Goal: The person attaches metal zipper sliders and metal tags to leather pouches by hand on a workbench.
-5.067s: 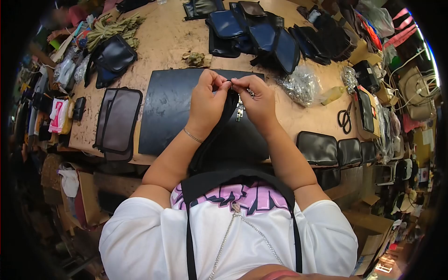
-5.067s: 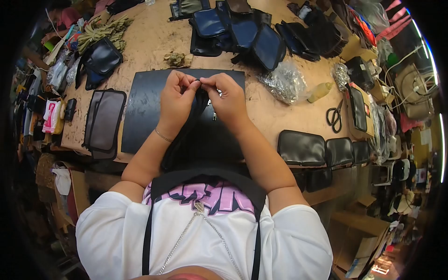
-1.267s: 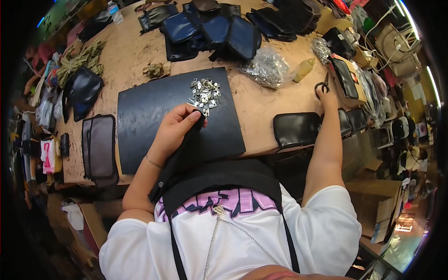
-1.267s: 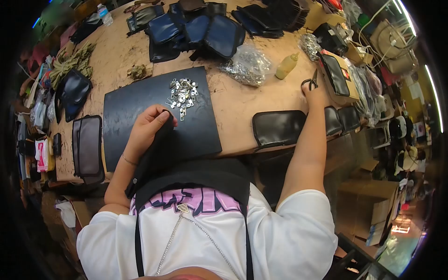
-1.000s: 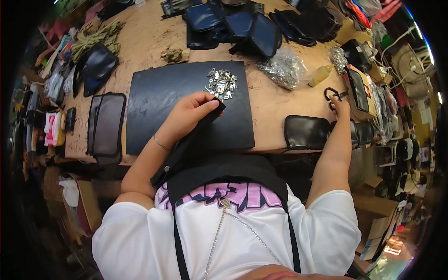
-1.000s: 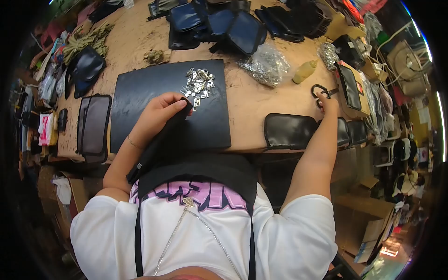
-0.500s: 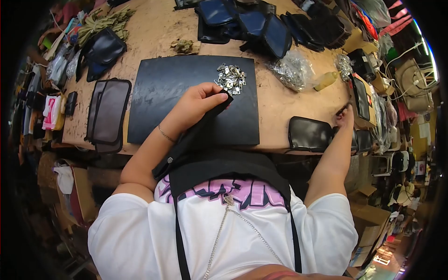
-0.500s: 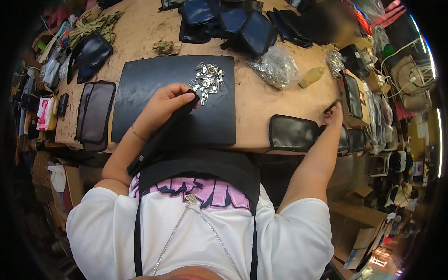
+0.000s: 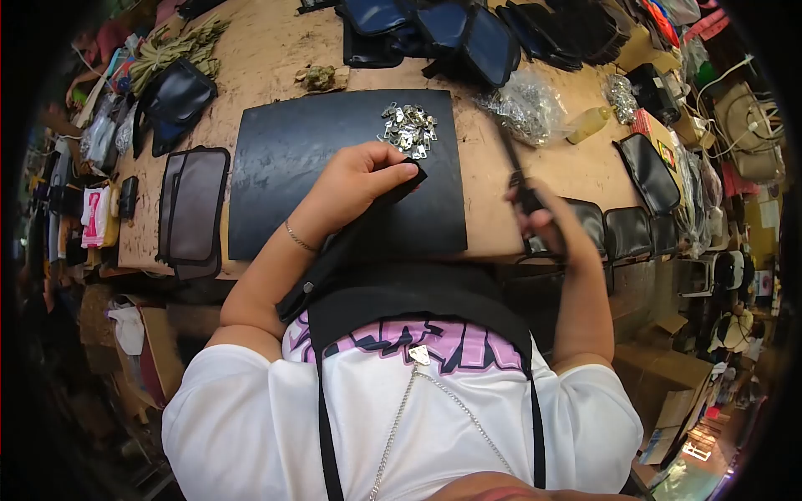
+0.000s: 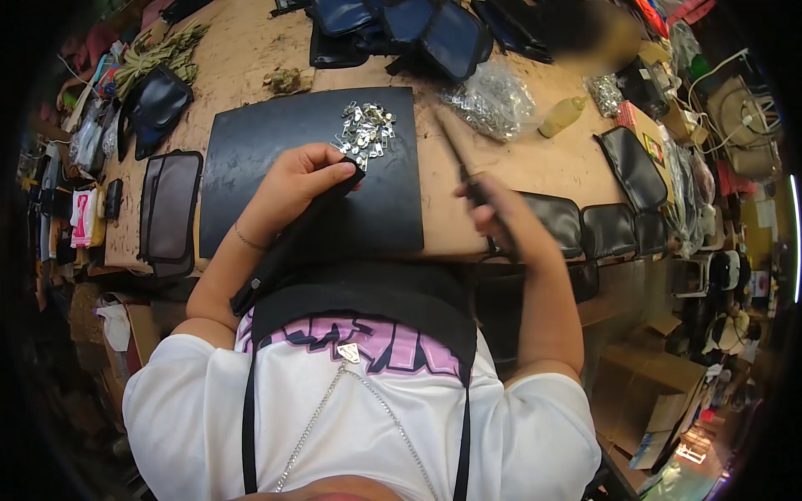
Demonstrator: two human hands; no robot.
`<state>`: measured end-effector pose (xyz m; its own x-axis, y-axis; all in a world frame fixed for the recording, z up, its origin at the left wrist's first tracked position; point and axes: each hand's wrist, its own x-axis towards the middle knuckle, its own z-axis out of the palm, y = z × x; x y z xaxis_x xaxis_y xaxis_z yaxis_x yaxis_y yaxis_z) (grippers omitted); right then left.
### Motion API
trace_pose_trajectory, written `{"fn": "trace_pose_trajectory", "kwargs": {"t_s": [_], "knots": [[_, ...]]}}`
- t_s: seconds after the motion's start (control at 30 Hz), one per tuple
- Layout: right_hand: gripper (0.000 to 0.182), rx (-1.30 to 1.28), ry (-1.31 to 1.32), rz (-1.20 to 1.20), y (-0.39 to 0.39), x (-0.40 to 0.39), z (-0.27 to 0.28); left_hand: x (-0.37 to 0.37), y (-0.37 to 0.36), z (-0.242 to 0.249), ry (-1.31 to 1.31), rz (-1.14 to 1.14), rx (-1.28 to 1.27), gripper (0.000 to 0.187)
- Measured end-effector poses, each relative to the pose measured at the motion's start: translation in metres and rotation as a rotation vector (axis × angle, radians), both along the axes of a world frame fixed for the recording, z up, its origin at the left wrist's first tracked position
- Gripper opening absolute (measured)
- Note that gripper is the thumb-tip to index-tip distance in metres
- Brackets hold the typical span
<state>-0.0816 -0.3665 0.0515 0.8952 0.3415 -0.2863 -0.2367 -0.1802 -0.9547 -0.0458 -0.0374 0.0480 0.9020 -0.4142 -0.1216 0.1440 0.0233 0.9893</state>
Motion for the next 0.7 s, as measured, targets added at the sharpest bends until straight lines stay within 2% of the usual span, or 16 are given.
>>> {"fn": "trace_pose_trajectory", "kwargs": {"t_s": [0.03,0.1,0.2,0.4,0.7], "knots": [[0.029,-0.111,0.040,0.129,0.011,0.000,-0.001,-0.002,0.000,0.002,-0.007,0.005,0.026,0.015],[0.035,-0.173,-0.043,0.275,0.025,0.002,-0.005,-0.004,0.002,0.003,0.006,0.008,0.020,0.015],[0.063,-0.114,0.004,0.293,0.038,0.002,-0.012,-0.006,0.007,0.001,0.015,0.018,-0.002,0.015],[0.044,-0.137,0.009,0.295,0.049,0.000,-0.011,-0.005,0.009,-0.001,0.041,0.025,-0.039,0.015],[0.032,-0.188,-0.041,0.231,0.057,-0.005,-0.003,-0.005,0.009,-0.003,0.051,0.033,-0.046,0.014]]}}
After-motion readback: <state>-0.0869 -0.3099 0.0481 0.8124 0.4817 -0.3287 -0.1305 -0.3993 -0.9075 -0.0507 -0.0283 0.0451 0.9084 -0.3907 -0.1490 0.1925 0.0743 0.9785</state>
